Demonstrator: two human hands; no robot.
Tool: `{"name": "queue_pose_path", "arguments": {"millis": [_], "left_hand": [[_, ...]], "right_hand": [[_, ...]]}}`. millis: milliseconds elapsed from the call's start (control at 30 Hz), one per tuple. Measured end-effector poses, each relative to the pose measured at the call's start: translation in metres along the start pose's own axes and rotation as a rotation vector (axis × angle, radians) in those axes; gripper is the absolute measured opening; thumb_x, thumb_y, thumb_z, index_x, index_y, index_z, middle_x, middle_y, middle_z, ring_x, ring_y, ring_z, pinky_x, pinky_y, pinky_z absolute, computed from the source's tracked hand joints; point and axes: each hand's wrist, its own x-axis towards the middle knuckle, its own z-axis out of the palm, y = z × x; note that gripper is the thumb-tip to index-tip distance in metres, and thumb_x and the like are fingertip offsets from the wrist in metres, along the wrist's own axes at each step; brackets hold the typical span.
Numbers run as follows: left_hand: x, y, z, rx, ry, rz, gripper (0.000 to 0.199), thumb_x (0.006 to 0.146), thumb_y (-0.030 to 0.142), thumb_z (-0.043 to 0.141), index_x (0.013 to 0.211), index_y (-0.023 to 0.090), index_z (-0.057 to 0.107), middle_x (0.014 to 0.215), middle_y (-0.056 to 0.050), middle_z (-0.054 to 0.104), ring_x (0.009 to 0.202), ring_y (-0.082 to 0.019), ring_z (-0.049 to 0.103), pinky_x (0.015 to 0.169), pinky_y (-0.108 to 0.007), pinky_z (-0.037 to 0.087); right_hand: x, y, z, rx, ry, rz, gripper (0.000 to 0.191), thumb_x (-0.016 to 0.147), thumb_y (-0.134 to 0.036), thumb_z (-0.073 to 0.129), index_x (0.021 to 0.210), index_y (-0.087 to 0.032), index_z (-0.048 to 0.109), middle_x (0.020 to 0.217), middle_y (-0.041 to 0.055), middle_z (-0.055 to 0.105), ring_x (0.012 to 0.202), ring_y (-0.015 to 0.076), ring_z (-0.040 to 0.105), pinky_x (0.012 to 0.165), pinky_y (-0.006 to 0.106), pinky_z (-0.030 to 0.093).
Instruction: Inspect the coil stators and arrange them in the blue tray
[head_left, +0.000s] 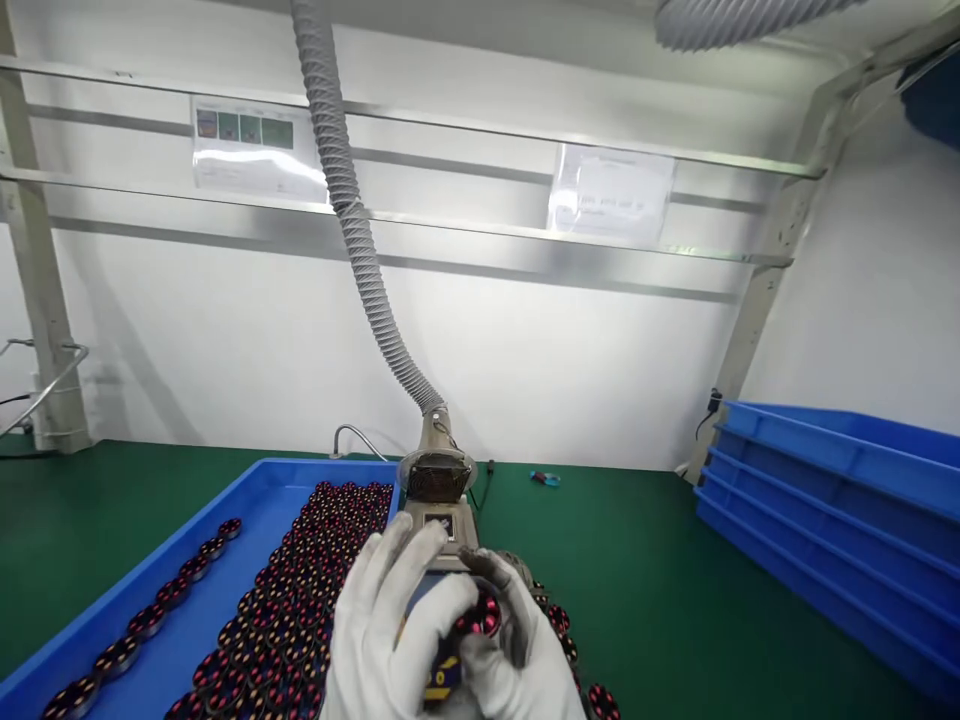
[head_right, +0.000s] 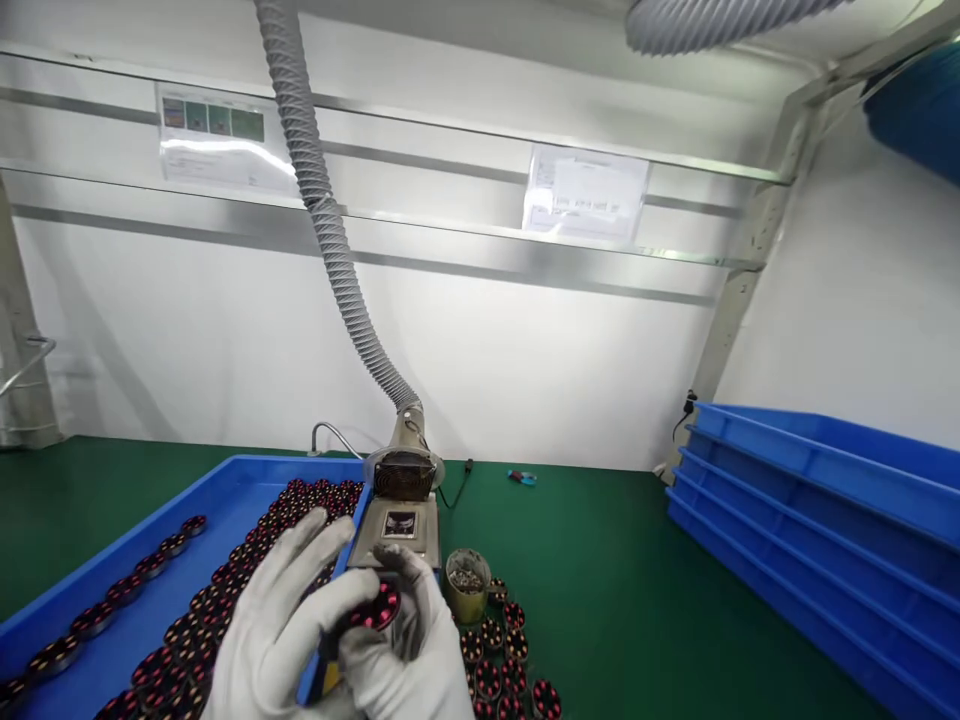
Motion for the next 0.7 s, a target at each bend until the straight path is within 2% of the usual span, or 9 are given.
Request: {"name": "queue_pose_path", "arguments": {"millis": [100,167,233,300,433,533,633,700], "left_hand": [[-0.015,-0.004,0.011,-0.134,-0.011,-0.053,0.035,0.08,0.017,0.048,0.115,0.022,0.047,0.127,-0.01,0.048,0.13,-0.025,0.033,0.094,-0.043,0.047],[-0.023,-0.011,0.013,-0.122,-0.01,-0.026,0.034,0.082,0.018,0.05,0.115,0.022,0.048,0.121,-0.01,0.056,0.128,-0.025,0.038,0.094,-0.044,0.048],[-0.027,-0.018,0.011,-0.042,-0.027,0.028,0.035,0.082,0.028,0.055,0.115,0.02,0.05,0.119,-0.012,0.06,0.126,-0.028,0.041,0.091,-0.048,0.051],[-0.027,-0.023,0.006,-0.045,-0.074,0.014,0.038,0.082,0.037,0.056,0.115,0.019,0.052,0.12,-0.013,0.061,0.124,-0.027,0.045,0.089,-0.045,0.053],[-0.023,-0.025,-0.004,-0.225,-0.091,-0.098,0.029,0.089,0.04,0.047,0.111,0.022,0.053,0.117,-0.008,0.065,0.119,-0.018,0.051,0.096,-0.032,0.05],[-0.018,-0.026,-0.009,-0.24,-0.052,-0.125,0.028,0.089,0.044,0.044,0.104,0.024,0.057,0.109,-0.005,0.069,0.11,-0.019,0.059,0.092,-0.029,0.052],[-0.011,-0.026,-0.011,-0.237,-0.033,-0.092,0.028,0.091,0.044,0.039,0.101,0.025,0.057,0.103,-0.001,0.071,0.104,-0.015,0.061,0.089,-0.025,0.053],[-0.008,-0.026,-0.012,-0.238,-0.051,-0.05,0.031,0.093,0.045,0.035,0.104,0.026,0.055,0.105,0.001,0.07,0.108,-0.013,0.058,0.094,-0.023,0.048]], "right_hand": [[0.011,0.025,-0.006,0.064,-0.086,-0.003,0.036,0.065,-0.052,0.067,0.094,-0.031,0.067,0.08,0.0058,0.07,0.081,0.0275,0.068,0.068,0.038,0.056],[0.02,0.039,-0.008,0.047,-0.112,-0.014,0.036,0.061,-0.057,0.068,0.087,-0.032,0.068,0.076,0.005,0.069,0.077,0.028,0.068,0.066,0.039,0.056],[0.026,0.047,-0.008,0.034,-0.122,-0.013,0.038,0.06,-0.059,0.067,0.086,-0.032,0.068,0.074,0.005,0.069,0.075,0.0272,0.068,0.066,0.039,0.056],[0.029,0.051,-0.009,0.018,-0.121,0.003,0.037,0.066,-0.061,0.061,0.085,-0.031,0.068,0.072,0.0048,0.069,0.073,0.0257,0.068,0.067,0.039,0.056],[0.023,0.043,-0.011,-0.008,-0.1,0.036,0.035,0.071,-0.06,0.058,0.085,-0.03,0.068,0.074,0.0047,0.069,0.074,0.0241,0.066,0.069,0.038,0.055],[0.013,0.028,-0.015,-0.046,-0.036,-0.016,0.033,0.067,-0.056,0.066,0.087,-0.029,0.068,0.085,0.0056,0.069,0.081,0.0227,0.065,0.075,0.035,0.053],[0.005,0.015,-0.017,-0.164,-0.01,-0.097,0.025,0.059,-0.046,0.076,0.077,-0.029,0.071,0.081,0.0035,0.066,0.074,0.0194,0.062,0.07,0.029,0.05],[0.004,0.012,-0.016,-0.235,-0.038,-0.126,0.019,0.058,-0.042,0.078,0.072,-0.031,0.072,0.074,0.0023,0.064,0.065,0.0187,0.06,0.063,0.03,0.049]]}}
